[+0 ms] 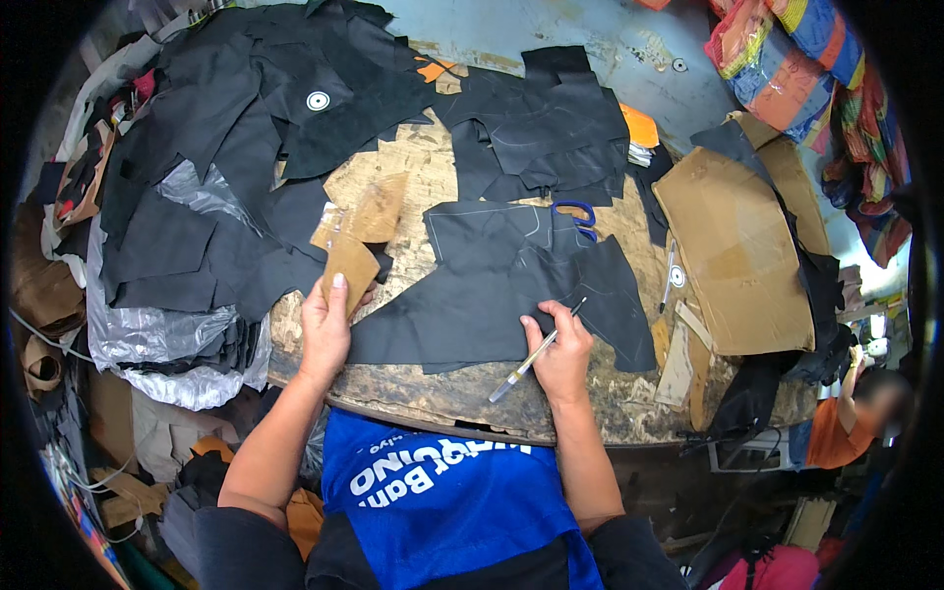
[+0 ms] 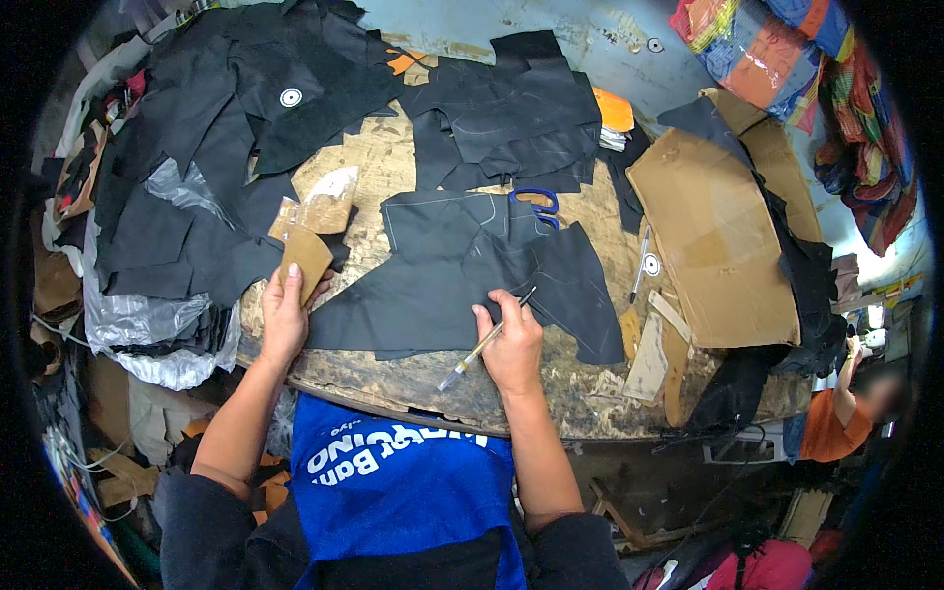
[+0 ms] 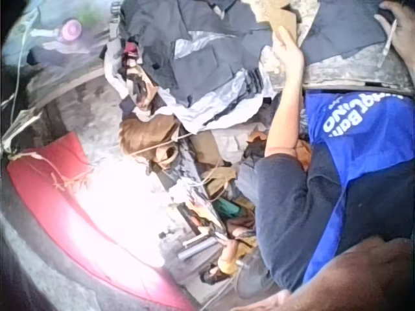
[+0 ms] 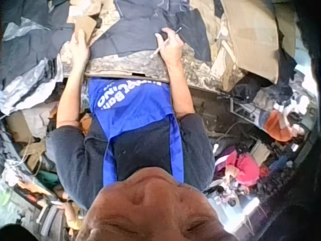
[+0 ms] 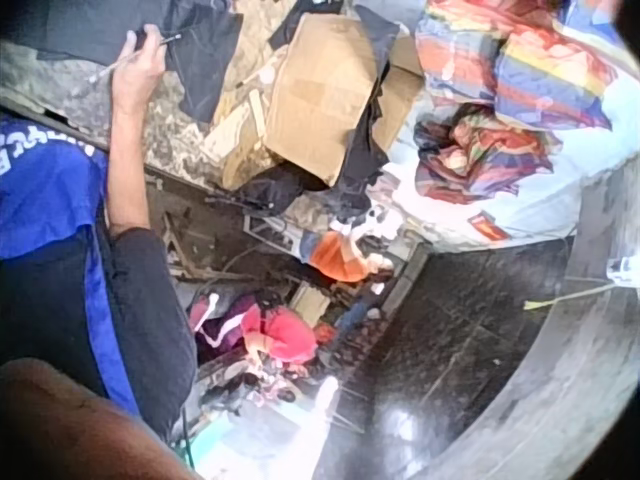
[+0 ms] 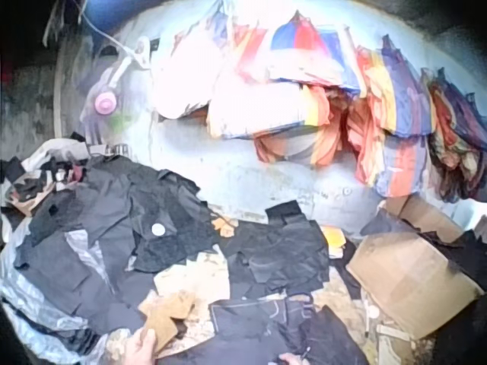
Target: The person traces patterns onto black fabric using cardboard templates, a ruler, and a marker, then cuts the fabric with scissors. The person also organizes the cardboard templates and places them into a notebook.
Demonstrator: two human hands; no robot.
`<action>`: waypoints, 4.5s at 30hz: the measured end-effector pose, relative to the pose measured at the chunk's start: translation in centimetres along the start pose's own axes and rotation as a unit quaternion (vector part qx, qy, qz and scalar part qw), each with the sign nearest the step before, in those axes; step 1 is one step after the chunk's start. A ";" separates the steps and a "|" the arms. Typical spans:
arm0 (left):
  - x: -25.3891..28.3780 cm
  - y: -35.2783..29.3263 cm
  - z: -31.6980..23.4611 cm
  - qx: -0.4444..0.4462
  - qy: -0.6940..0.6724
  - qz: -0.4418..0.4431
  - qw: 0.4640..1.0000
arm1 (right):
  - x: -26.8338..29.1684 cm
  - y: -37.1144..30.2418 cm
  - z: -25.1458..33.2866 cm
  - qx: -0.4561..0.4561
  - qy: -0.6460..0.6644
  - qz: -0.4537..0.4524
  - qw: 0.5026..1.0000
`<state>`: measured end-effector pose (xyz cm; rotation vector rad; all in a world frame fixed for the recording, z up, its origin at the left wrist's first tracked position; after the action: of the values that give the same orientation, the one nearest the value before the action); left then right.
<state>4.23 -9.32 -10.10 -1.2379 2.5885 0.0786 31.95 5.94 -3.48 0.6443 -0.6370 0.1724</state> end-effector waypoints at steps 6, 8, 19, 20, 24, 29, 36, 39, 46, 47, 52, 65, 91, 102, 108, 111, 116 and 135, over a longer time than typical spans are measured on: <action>-0.6 -0.4 -0.4 -0.017 0.076 0.062 0.995 | 1.6 0.2 -1.4 -0.004 -0.084 -0.016 0.996; -1.3 -0.9 0.2 0.048 0.150 0.096 0.983 | 2.0 0.1 -1.5 -0.001 -0.081 -0.020 0.997; -13.4 -11.0 -1.8 -0.308 0.547 0.280 0.726 | 1.8 0.0 -2.8 -0.035 -0.042 -0.008 0.998; -14.5 -12.5 0.7 -0.266 0.587 0.347 0.681 | 1.7 0.0 -2.8 -0.030 -0.039 -0.003 0.999; -16.0 -13.4 2.1 -0.264 0.613 0.327 0.669 | 1.5 -0.3 -5.0 -0.100 0.035 0.013 0.994; -15.5 -11.4 2.0 -0.218 0.650 0.254 0.683 | 1.5 -0.3 -6.2 -0.118 0.110 0.023 0.987; -12.5 -9.8 1.9 -0.153 0.665 0.193 0.705 | 1.9 -0.4 -2.8 -0.053 -0.040 0.006 0.998; -13.0 -10.6 2.4 -0.153 0.656 0.220 0.706 | 1.7 -0.4 -2.1 -0.036 -0.046 0.020 0.998; -17.4 -13.0 4.0 -0.202 0.623 0.299 0.694 | 1.6 -0.7 -5.7 -0.111 0.119 0.047 0.986; -17.8 -13.0 4.2 -0.206 0.621 0.296 0.695 | 1.5 -0.8 -6.0 -0.116 0.125 0.046 0.984; -18.7 -13.2 4.4 -0.234 0.628 0.294 0.682 | 1.9 -1.0 -6.3 -0.126 0.145 0.001 0.981; -19.0 -13.0 3.9 -0.243 0.618 0.273 0.696 | 4.1 -0.3 -7.2 -0.218 0.373 -0.125 0.893; -18.8 -13.3 4.7 -0.286 0.478 0.260 0.789 | -9.3 -4.2 16.0 0.324 0.031 0.277 0.904; -19.2 -13.2 5.9 -0.321 0.638 0.225 0.663 | -11.7 -3.4 12.3 0.030 0.140 0.380 0.914; -19.1 -13.3 6.4 -0.333 0.784 0.205 0.483 | -10.2 -2.2 14.4 0.045 0.336 0.339 0.877; -18.5 -13.0 4.4 -0.326 0.794 0.148 0.491 | -9.5 0.5 9.3 -0.060 0.284 0.311 0.905; -19.0 -13.6 5.6 -0.214 0.607 0.309 0.700 | -10.8 -1.1 6.6 -0.123 0.262 0.354 0.889; -18.7 -13.3 5.0 -0.197 0.648 0.309 0.668 | -8.5 1.9 7.8 0.046 0.097 0.225 0.968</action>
<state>26.77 -2.75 -9.10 -0.2866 4.3670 -0.2195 20.66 3.06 -2.80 0.5548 -0.5813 0.6843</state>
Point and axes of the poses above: each hand's wrist, its own y-axis towards the middle knuckle, its own x-axis out of the back of the hand, z = x × y, the point moved 10 cm from there along y, towards the middle knuckle, and after that the axes turned 4 degrees about -z, right-handed, at the moved point
